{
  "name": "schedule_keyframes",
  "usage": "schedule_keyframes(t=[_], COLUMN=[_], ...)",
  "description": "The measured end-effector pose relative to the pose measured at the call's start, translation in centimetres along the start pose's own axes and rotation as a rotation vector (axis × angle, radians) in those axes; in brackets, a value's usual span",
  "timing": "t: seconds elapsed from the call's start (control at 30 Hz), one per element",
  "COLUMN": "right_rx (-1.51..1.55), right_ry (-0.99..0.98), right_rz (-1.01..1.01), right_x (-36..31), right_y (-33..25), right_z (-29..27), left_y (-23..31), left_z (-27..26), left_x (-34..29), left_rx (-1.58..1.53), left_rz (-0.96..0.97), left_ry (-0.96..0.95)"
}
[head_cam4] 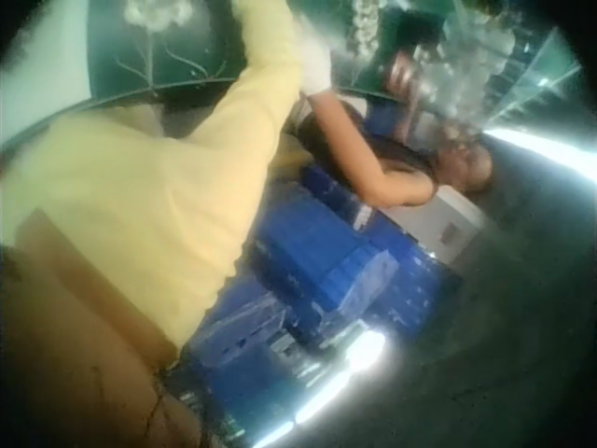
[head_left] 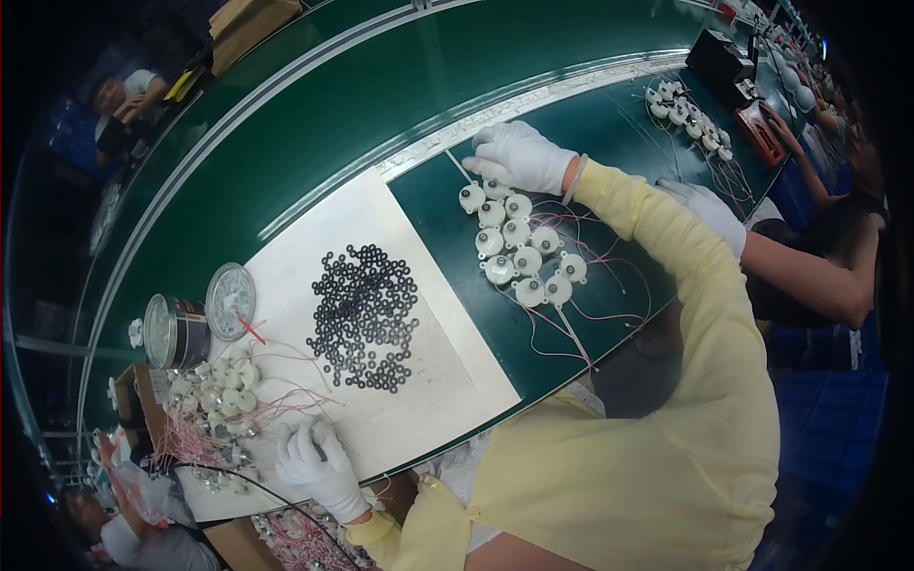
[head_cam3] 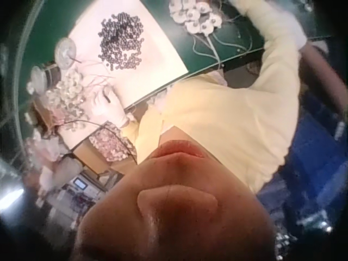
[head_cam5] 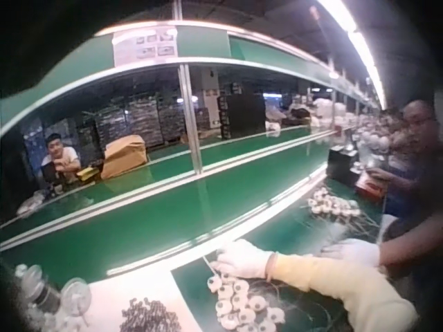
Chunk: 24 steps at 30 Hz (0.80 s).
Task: The person assembles small white electronic components by inserting black washers into them and placing them on a green workbench. They also use a red-handled tool to apply a substance from a metal container onto the components. The person handles the components one at a time and arranges them in a cluster on the table.
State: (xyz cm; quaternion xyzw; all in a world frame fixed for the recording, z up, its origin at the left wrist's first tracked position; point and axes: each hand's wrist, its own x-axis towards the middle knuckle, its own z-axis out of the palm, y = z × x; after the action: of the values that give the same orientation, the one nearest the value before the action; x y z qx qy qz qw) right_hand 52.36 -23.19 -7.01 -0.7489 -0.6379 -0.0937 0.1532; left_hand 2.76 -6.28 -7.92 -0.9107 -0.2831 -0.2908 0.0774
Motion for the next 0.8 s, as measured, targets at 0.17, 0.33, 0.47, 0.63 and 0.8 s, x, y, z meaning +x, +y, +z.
schedule_keyframes(t=[0.17,0.33,0.47,0.63,0.8], right_rx=[-0.016,0.001,0.064,0.405,1.019], right_ry=[0.101,0.454,0.105,-0.196,0.149], right_rz=[0.112,0.080,0.075,0.444,0.384], right_x=[-0.1,0.4,-0.2,-0.1,-0.5], right_y=[-0.5,-2.8,-3.7,-5.4,-10.8], right_z=[-0.2,-3.8,-4.8,-7.3,-9.0], left_y=[-0.6,-0.9,-0.6,-0.9,2.0], left_z=[-0.6,-0.7,0.0,-1.2,-4.0], left_x=[-0.7,-2.6,-3.1,-0.2,2.6], left_rx=[-0.003,0.014,-0.450,-0.366,-0.247], left_rz=[0.010,-0.118,-0.350,-0.281,-0.084], left_ry=[0.015,0.286,0.457,0.521,0.576])
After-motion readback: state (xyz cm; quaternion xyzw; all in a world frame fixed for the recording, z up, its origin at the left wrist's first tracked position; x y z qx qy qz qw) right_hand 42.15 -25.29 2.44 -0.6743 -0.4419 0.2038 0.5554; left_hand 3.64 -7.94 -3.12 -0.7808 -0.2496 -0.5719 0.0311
